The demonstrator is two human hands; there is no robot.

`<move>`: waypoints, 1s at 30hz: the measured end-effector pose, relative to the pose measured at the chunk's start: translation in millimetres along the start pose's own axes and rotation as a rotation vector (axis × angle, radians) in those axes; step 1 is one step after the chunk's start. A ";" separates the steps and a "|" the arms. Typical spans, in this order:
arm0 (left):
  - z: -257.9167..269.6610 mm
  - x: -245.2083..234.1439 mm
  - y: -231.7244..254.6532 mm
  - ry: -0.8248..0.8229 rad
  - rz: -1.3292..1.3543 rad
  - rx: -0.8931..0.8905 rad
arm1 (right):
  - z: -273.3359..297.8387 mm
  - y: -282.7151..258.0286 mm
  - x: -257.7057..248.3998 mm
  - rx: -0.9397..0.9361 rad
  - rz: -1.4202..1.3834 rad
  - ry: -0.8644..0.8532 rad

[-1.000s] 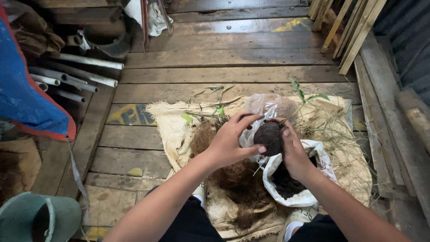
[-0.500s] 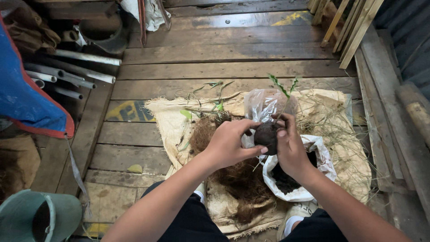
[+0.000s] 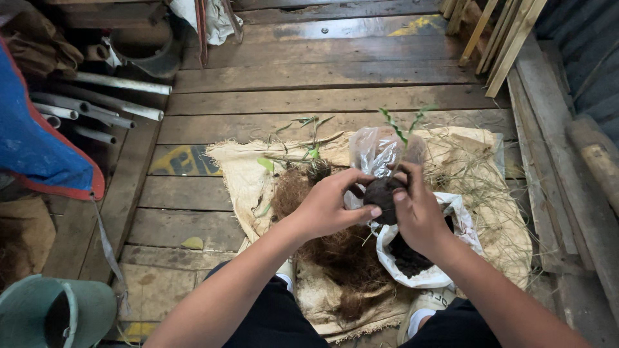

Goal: The person sits on the floor and packs soil around the roots of small plants by hand. They repeatedly scoop soil from a white sack and press it into a ball around the plant roots, occasionally adjusting the plant's position.

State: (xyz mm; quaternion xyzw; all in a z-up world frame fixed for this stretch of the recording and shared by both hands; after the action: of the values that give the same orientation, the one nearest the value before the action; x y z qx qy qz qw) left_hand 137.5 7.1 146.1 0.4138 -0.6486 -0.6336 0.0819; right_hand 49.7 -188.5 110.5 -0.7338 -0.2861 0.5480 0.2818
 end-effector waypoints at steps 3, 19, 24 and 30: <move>2.6 -1.5 3.2 -0.022 -0.066 -0.056 | 1.6 -2.9 -1.4 0.015 0.053 -0.042; 0.0 5.5 10.4 0.105 -0.287 0.239 | -9.4 31.8 6.2 0.266 -0.891 0.028; -2.4 9.2 9.9 0.169 -0.360 0.217 | -8.0 13.8 7.4 0.374 -1.111 -0.040; 0.5 4.1 13.2 0.260 -0.401 0.246 | -9.0 -4.2 7.1 0.327 -1.082 -0.094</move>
State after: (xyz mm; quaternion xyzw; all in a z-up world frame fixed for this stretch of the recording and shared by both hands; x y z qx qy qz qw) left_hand 128.8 2.9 156.1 0.6188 -0.6097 -0.4951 -0.0134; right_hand 59.6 -181.5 111.1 -0.4042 -0.5448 0.3948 0.6196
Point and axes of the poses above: each hand's wrist, its own z-axis away from the middle knuckle, its own x-axis out of the palm, y = z × x, the point moved 2 cm from there along -z, towards the middle knuckle, and after that the axes turned 5 degrees about z, right-handed, at the moved point
